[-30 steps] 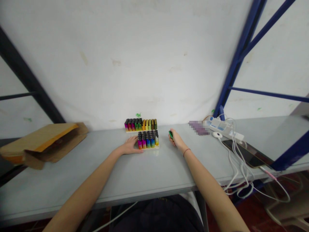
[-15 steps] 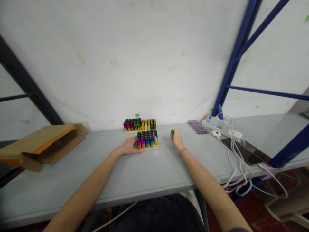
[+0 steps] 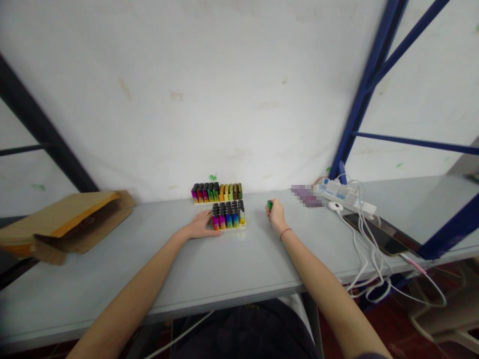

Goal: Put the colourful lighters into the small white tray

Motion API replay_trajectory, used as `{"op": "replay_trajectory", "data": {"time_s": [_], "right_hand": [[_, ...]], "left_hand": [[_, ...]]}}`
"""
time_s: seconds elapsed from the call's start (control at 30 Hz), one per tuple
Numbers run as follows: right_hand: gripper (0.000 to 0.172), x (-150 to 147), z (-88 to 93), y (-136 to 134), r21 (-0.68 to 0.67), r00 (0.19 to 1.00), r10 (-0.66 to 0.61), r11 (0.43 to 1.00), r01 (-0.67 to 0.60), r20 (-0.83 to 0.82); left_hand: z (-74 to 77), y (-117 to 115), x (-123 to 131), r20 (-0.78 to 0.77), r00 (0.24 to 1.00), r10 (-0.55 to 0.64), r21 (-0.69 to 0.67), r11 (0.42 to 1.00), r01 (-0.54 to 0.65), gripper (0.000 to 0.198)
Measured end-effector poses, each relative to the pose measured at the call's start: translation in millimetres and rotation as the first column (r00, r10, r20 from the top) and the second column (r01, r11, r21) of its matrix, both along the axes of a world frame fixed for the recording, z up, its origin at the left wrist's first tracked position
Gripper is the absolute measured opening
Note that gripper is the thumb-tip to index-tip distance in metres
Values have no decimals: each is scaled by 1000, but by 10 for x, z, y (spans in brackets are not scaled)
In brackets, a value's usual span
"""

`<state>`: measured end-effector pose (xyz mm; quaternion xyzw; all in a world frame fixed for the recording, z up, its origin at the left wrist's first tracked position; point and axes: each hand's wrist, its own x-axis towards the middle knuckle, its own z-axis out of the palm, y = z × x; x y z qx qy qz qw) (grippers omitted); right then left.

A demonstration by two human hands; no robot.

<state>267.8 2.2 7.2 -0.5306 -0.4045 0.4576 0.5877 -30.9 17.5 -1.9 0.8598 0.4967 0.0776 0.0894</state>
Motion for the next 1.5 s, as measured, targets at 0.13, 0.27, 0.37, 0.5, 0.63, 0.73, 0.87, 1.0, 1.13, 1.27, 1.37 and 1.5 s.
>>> {"op": "replay_trajectory", "data": {"time_s": [0.13, 0.27, 0.37, 0.5, 0.63, 0.73, 0.87, 1.0, 1.13, 1.27, 1.37, 1.5], "right_hand": [[34, -25, 0, -14, 25, 999, -31, 999, 31, -17], [39, -29, -14, -7, 22, 998, 38, 999, -37, -53], [38, -35, -33, 8, 83, 996, 87, 993, -85, -27], [31, -43, -58, 5, 172, 977, 208, 962, -213, 49], [36, -10, -39, -40, 152, 902, 380, 898, -413, 207], [35, 4, 12, -92, 198, 831, 390, 847, -492, 396], [37, -44, 67, -154, 189, 777, 405, 818, -543, 481], [36, -108, 60, -174, 200, 747, 425, 787, -584, 511], [35, -148, 24, -173, 191, 745, 385, 808, -558, 545], [39, -194, -2, -190, 266, 784, 289, 829, -492, 549], [38, -236, -17, -217, 295, 768, 228, 828, -476, 599], [36, -280, -31, -248, 303, 749, 189, 831, -466, 635]], "left_hand": [[-4, 2, 5, -7, 1000, 10, 6, 1000, -10, 94], [-2, -1, 9, -10, 1000, 5, 6, 1000, -5, 94], [10, -10, 15, -14, 1000, 8, 6, 1000, -8, 95], [44, -35, 33, -12, 1000, 9, -3, 1000, -9, 95], [75, -57, 49, 8, 1000, 26, -21, 999, -26, 98], [87, -64, 54, 33, 999, 38, -28, 999, -37, 100], [90, -63, 52, 28, 999, 40, -36, 999, -39, 96], [81, -62, 50, 24, 999, 39, -25, 999, -38, 95], [82, -75, 56, 32, 998, 45, -22, 999, -44, 93], [80, -76, 59, 34, 998, 48, -16, 999, -47, 95], [65, -60, 57, 27, 999, 42, -15, 999, -42, 95], [52, -42, 55, -2, 1000, 28, -18, 999, -28, 99]]}}
